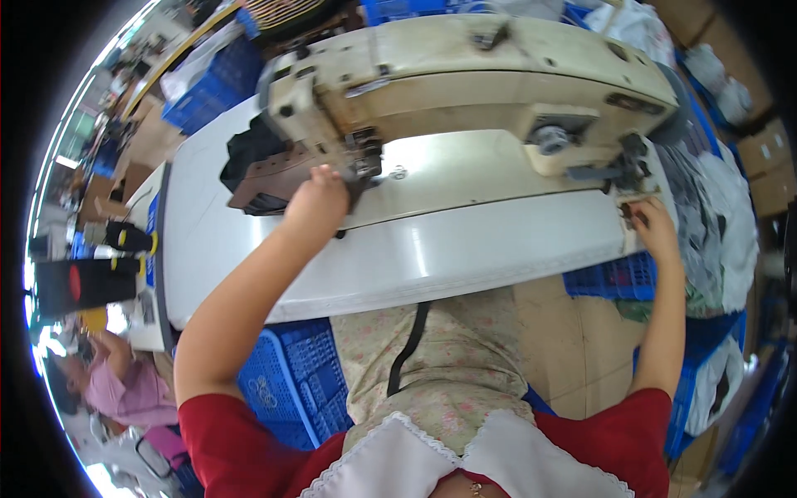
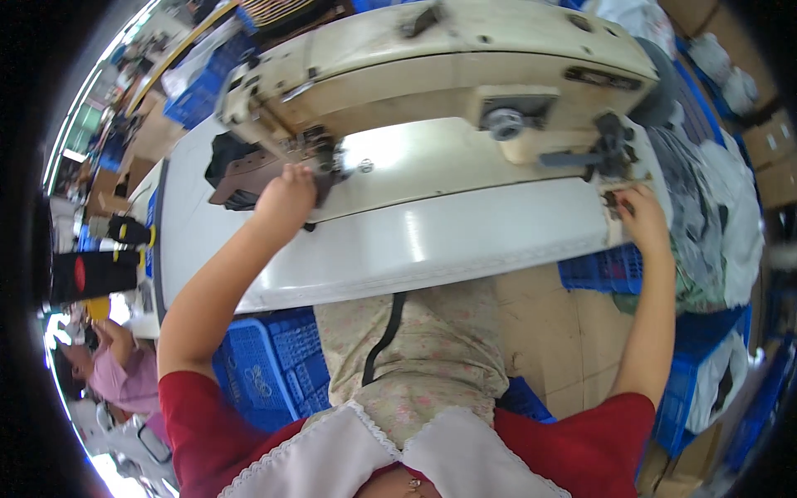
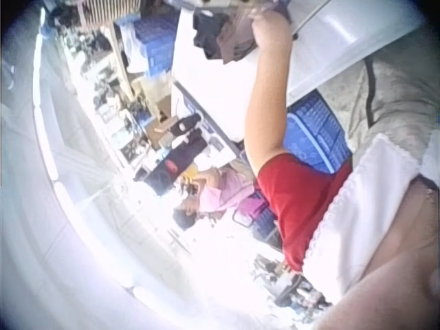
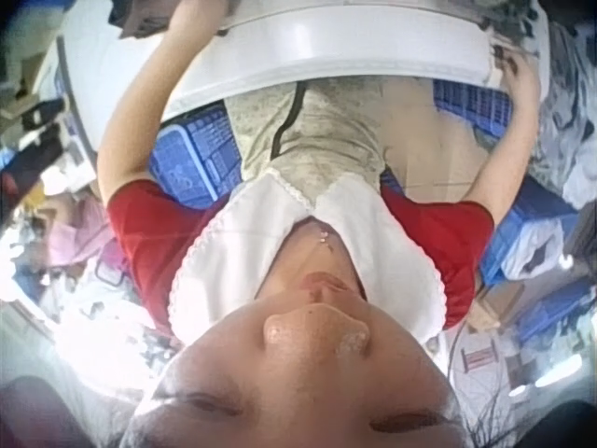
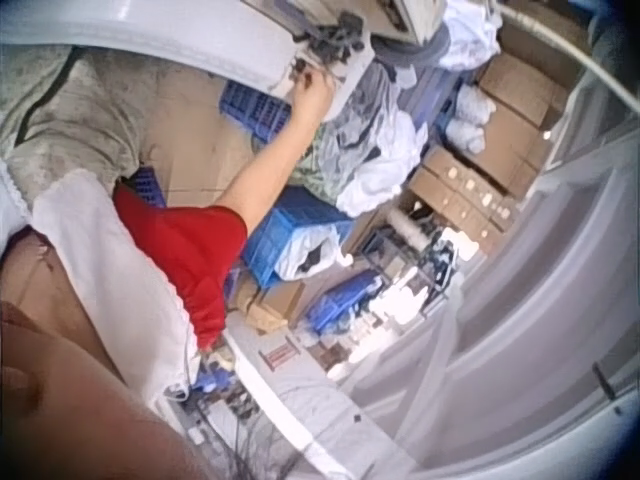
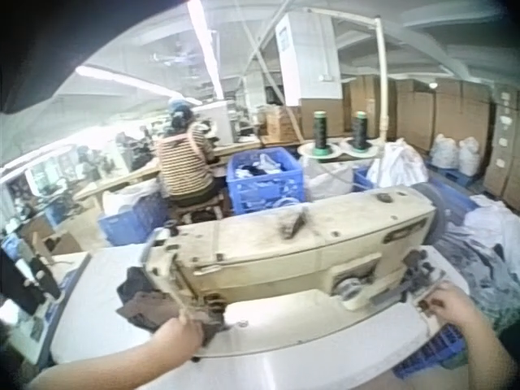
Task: Operate a sewing machine to stitch leather components of a shoe upper.
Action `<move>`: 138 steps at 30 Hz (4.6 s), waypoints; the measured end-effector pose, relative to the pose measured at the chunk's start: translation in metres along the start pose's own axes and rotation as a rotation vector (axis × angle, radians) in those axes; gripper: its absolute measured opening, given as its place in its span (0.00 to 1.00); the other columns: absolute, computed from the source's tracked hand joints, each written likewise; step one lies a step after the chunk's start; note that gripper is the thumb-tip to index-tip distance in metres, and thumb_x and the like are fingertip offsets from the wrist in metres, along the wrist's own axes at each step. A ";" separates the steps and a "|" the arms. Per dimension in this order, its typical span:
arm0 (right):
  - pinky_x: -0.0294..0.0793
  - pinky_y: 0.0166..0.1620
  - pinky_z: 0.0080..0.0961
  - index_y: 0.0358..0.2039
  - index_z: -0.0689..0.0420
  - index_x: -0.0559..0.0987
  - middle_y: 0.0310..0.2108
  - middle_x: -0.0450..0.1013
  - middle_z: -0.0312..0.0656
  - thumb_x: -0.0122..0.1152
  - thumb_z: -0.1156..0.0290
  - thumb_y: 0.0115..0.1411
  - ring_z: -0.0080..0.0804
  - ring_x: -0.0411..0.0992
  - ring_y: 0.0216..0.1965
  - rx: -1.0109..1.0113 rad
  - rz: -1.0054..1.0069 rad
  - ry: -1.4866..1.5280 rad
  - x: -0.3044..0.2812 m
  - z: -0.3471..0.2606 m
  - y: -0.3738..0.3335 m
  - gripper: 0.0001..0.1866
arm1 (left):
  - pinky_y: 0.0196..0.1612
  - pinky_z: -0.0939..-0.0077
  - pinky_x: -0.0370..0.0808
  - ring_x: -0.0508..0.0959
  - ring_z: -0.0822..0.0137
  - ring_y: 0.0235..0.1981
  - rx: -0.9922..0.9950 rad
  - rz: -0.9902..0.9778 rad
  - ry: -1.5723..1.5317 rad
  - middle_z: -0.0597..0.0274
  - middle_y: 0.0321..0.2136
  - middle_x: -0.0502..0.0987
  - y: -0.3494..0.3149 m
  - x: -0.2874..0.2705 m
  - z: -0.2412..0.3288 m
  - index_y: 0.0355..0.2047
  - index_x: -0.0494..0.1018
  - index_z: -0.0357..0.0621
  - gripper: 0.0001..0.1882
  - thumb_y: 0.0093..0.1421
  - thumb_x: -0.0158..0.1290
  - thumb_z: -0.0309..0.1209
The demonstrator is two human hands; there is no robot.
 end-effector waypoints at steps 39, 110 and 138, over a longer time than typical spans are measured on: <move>0.70 0.30 0.19 0.49 0.54 0.72 0.31 0.76 0.37 0.67 0.74 0.51 0.21 0.72 0.26 -0.310 -0.084 0.954 0.071 -0.432 0.035 0.24 | 0.60 0.61 0.66 0.68 0.52 0.59 -0.422 0.250 -0.805 0.47 0.55 0.70 -0.113 0.022 -0.035 0.53 0.70 0.36 0.33 0.41 0.56 0.27; 0.74 0.30 0.35 0.46 0.48 0.80 0.25 0.73 0.39 0.61 0.73 0.52 0.39 0.74 0.26 -0.592 0.069 0.541 0.107 -0.509 0.080 0.19 | 0.59 0.58 0.69 0.72 0.52 0.56 -0.355 0.513 -0.761 0.49 0.53 0.73 -0.205 0.011 -0.015 0.50 0.73 0.36 0.34 0.34 0.54 0.25; 0.68 0.27 0.21 0.51 0.53 0.78 0.26 0.72 0.36 0.64 0.77 0.53 0.25 0.67 0.23 -0.393 0.151 0.963 0.067 -0.486 0.051 0.23 | 0.59 0.56 0.67 0.74 0.46 0.54 -0.691 0.926 -0.956 0.38 0.49 0.74 -0.265 0.009 -0.042 0.47 0.72 0.29 0.23 0.48 0.51 0.21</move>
Point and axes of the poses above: each hand's wrist, its own y-axis towards the middle knuckle, its own x-axis out of the palm, z = x × y, the point moved 7 cm from there along y, towards the middle knuckle
